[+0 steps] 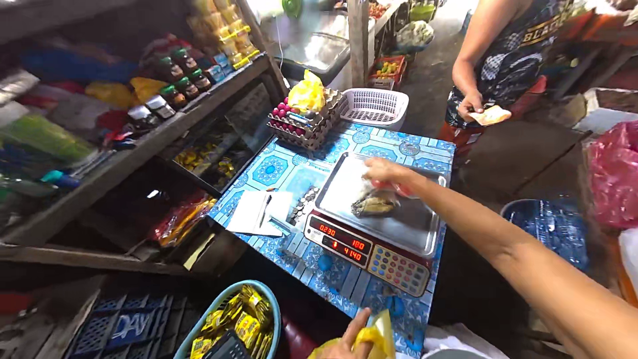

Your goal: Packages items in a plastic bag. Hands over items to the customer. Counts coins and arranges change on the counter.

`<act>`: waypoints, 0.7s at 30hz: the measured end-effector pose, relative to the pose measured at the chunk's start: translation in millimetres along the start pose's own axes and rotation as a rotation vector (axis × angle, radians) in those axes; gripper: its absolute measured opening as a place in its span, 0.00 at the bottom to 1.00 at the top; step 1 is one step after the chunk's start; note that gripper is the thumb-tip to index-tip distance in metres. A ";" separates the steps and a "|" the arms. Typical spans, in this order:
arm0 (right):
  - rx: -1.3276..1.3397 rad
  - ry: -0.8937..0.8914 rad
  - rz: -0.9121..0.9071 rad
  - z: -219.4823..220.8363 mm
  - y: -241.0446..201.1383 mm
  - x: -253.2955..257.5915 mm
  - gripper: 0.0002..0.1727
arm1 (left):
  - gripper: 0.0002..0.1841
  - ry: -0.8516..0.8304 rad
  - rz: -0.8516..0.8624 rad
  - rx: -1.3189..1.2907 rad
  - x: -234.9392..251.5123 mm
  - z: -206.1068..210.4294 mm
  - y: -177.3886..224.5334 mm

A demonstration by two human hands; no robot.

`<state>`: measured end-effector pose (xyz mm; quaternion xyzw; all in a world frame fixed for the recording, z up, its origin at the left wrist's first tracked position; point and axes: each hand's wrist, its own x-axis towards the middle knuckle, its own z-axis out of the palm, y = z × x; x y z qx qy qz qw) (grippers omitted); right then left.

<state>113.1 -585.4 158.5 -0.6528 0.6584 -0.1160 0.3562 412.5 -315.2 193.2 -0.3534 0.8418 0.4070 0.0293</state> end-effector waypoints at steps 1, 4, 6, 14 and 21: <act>0.238 0.006 0.044 -7.7 -0.5 -1.7 0.17 | 0.17 -0.044 0.041 -0.019 13.7 -10.5 5.5; 0.740 0.019 0.150 -36.1 3.0 -6.0 0.22 | 0.21 -0.113 0.192 -0.046 64.3 -50.2 29.7; 0.849 0.008 0.149 -52.8 -0.9 -13.3 0.21 | 0.25 -0.079 0.293 -0.054 95.9 -76.2 53.8; 0.978 0.220 -0.076 -146.6 -93.1 -47.2 0.09 | 0.36 0.430 0.431 -0.645 176.2 -119.0 45.9; 0.892 0.394 -0.345 -207.0 -168.2 -72.9 0.09 | 0.49 0.358 0.149 -0.877 242.8 -92.2 -18.7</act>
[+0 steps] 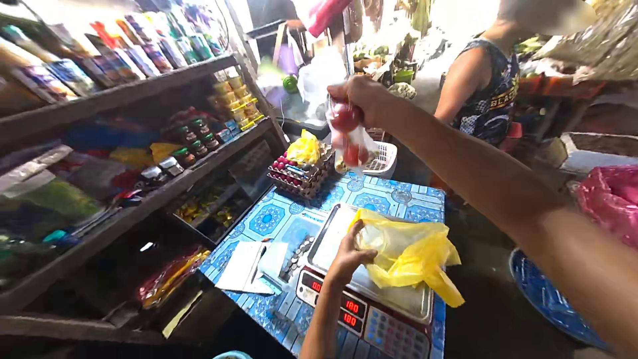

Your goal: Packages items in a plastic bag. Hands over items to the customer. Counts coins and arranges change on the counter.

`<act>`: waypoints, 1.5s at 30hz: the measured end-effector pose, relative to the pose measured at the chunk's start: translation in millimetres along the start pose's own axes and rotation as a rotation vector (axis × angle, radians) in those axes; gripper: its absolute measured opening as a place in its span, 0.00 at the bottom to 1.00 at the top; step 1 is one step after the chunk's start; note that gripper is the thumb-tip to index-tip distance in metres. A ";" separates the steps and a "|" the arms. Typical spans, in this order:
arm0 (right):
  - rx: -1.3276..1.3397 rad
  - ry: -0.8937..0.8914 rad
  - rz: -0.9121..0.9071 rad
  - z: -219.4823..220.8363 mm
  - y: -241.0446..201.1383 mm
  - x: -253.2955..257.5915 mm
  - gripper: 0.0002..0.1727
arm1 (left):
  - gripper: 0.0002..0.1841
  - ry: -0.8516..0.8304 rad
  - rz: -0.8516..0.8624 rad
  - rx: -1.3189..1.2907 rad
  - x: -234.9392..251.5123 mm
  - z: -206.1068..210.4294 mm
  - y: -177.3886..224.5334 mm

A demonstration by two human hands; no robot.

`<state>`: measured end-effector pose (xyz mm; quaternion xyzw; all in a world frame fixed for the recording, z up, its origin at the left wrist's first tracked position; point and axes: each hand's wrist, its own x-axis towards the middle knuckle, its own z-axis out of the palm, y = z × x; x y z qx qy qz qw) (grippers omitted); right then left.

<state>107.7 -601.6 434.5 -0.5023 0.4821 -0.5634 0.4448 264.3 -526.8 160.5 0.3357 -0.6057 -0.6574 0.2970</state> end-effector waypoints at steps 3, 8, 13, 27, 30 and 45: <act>0.039 0.048 -0.052 0.7 -12.1 -1.5 0.10 | 0.49 0.033 -0.037 -0.108 11.1 -0.8 -12.3; 0.141 0.083 -0.038 -6.3 12.9 -10.9 0.08 | 0.54 0.117 0.013 -0.210 14.9 -12.2 -25.1; 0.134 -0.003 0.186 -3.4 87.8 -36.3 0.12 | 0.60 0.082 0.126 -0.141 -5.7 -27.3 -27.9; -0.713 -0.652 -0.058 1.9 227.6 -102.8 0.30 | 0.36 0.310 0.112 -0.092 -30.9 -39.4 11.7; -0.692 -0.648 -0.236 -42.3 214.4 -112.7 0.48 | 0.41 0.310 0.128 -0.075 -27.8 -41.3 20.7; -0.565 0.091 -0.518 -189.1 172.4 -79.0 0.16 | 0.40 0.139 0.346 0.150 109.4 -3.1 137.0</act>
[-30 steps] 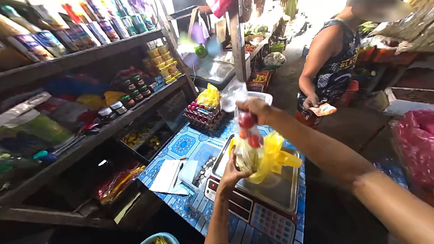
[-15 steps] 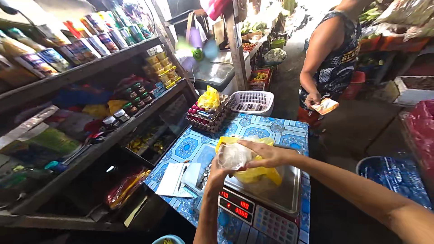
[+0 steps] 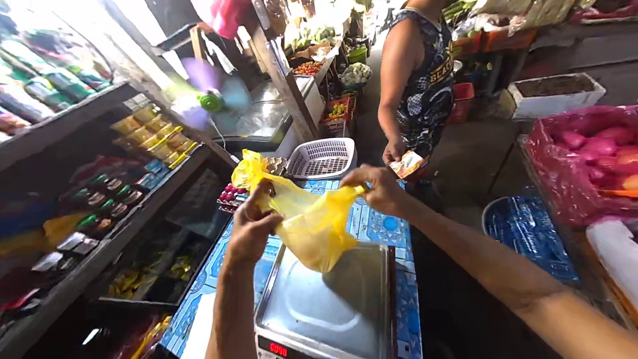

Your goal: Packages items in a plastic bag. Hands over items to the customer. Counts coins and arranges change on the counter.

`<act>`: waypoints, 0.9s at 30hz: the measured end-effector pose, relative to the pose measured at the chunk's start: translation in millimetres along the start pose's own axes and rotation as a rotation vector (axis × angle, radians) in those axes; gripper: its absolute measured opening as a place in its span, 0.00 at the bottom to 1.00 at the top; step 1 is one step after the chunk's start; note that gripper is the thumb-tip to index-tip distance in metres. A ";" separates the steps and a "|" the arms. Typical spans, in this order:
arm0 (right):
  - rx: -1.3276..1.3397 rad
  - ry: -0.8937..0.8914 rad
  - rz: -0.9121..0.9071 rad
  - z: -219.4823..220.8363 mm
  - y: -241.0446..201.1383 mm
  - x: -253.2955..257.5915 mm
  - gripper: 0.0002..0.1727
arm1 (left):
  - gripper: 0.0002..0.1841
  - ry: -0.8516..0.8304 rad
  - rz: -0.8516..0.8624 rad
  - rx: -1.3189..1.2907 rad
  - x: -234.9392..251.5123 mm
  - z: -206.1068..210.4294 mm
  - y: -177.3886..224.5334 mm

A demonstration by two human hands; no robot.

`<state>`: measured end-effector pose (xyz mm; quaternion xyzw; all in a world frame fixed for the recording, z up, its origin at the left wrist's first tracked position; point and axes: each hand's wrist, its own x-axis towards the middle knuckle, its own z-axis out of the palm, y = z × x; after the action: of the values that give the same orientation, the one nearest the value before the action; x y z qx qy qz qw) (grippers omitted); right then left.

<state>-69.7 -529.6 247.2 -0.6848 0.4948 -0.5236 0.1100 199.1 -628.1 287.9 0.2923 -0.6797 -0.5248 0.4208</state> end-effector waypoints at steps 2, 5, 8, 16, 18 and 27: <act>-0.048 0.121 -0.112 -21.8 4.4 19.9 0.21 | 0.39 0.011 0.051 -0.013 30.9 8.8 4.4; -0.159 0.202 -0.200 -37.2 21.8 30.6 0.21 | 0.37 0.082 0.054 0.010 67.3 36.0 -0.9; -0.335 0.131 -0.135 -29.6 39.4 4.3 0.18 | 0.38 0.088 -0.052 0.074 96.2 63.0 -49.7; -0.390 -0.215 -0.161 -7.0 120.4 -98.9 0.23 | 0.51 -0.177 -0.298 0.404 110.5 118.4 -167.2; -0.567 -0.002 -0.246 -19.5 134.9 -96.7 0.22 | 0.51 -0.157 -0.333 0.488 111.8 107.6 -173.6; -0.724 0.324 -0.156 -63.8 201.5 -31.0 0.10 | 0.36 -0.295 -0.494 0.745 83.1 77.2 -170.0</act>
<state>-234.6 -579.6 120.8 -0.6234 0.6047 -0.4235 -0.2577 84.3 -709.1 139.5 0.4985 -0.7845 -0.3655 0.0486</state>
